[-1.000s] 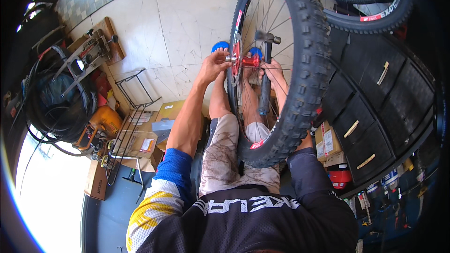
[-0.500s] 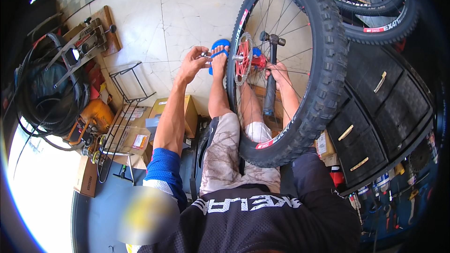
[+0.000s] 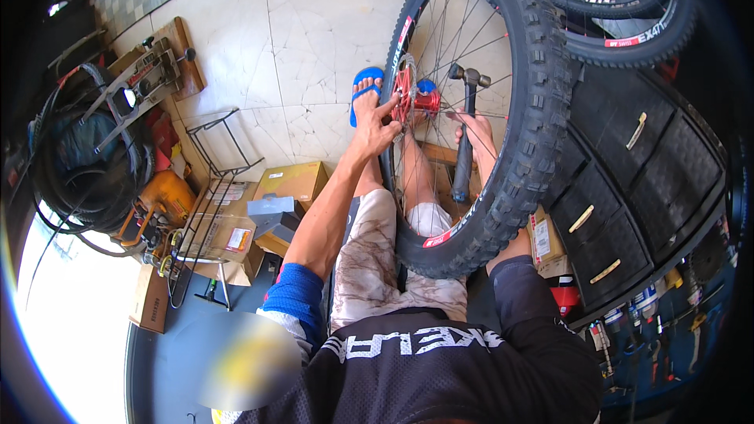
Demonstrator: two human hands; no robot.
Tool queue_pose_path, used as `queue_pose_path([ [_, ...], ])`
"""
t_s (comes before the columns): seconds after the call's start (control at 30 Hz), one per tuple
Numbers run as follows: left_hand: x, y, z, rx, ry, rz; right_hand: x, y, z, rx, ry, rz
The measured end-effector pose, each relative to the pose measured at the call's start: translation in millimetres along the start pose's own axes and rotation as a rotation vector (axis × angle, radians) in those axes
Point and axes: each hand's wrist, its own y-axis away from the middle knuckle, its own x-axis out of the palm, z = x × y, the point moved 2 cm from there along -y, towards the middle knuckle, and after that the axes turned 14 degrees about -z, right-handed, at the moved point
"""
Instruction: The person sits on the floor and uses a hammer to tap the cassette on a bicycle wheel. They then stand, move the wheel, and use a screwdriver to adjust the hub on another wheel before returning to the floor to hammer the first wheel again.
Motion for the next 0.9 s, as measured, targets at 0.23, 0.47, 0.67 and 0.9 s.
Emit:
queue_pose_path([
  [0.23, -70.7, -55.3, -45.5, -0.233, 0.213, -0.064, -61.4, 17.8, -32.0, 0.142, -0.065, -0.064],
  [0.47, -189.9, -32.6, -330.7, 0.85, -0.001, -0.051, -108.1, 64.8, -89.8, 0.071, -0.122, -0.107],
  [0.67, -141.9, 81.6, -339.1, 1.677, -0.782, 0.831, -136.5, 106.5, -133.6, 0.073, -0.199, -0.14],
  [0.9, -167.8, 33.8, -316.7, 1.628, -1.165, 0.906, -141.7, 147.4, -180.3, 0.138, -0.473, -0.163],
])
